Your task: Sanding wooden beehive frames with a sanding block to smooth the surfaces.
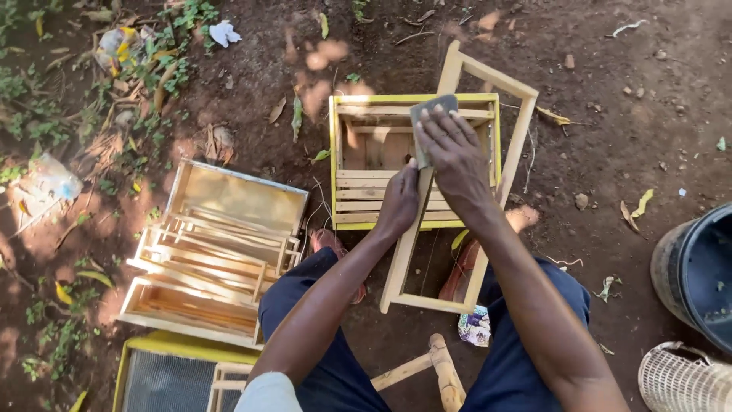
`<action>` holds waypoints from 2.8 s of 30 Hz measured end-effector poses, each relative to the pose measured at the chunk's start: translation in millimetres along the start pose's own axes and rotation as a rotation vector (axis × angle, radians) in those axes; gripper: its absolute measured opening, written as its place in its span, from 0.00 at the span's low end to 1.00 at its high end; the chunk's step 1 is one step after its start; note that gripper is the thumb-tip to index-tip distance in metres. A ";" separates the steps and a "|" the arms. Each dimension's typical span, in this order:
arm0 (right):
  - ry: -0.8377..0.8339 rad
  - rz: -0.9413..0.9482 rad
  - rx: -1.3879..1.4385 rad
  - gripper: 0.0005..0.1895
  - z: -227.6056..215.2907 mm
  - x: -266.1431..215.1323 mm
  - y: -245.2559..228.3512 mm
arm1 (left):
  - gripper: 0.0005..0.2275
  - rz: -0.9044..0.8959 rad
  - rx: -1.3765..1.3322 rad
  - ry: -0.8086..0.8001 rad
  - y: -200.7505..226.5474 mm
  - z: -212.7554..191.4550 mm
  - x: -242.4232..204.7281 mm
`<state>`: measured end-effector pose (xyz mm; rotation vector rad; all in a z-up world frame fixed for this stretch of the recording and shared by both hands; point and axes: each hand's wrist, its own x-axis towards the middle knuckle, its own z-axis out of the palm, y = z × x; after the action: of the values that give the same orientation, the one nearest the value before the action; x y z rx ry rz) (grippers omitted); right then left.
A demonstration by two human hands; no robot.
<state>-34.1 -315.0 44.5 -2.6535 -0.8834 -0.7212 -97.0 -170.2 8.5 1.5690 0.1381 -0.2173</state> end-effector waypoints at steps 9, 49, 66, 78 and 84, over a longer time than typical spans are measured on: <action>0.000 0.336 -0.043 0.23 -61.1 11.4 78.2 | 0.20 -0.028 0.272 -0.319 45.0 -9.1 -32.4; 0.174 1.096 1.196 0.19 -100.6 8.2 40.5 | 0.19 0.473 0.324 -0.036 29.7 -88.0 45.3; 0.331 0.258 0.464 0.15 -122.2 -14.5 8.5 | 0.18 0.129 -0.260 -0.156 -16.3 -64.0 44.9; 0.250 -0.047 0.338 0.13 -143.4 -31.6 -15.1 | 0.46 -0.517 -0.611 -0.639 12.2 -114.8 65.4; 0.167 -0.085 0.310 0.14 -141.1 -40.3 -2.4 | 0.33 -0.351 -0.382 -0.518 60.1 -123.2 43.4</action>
<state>-116.3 -386.6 142.6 -2.2624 -0.9779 -0.7453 -35.1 -50.0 57.4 1.0600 0.0418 -0.8157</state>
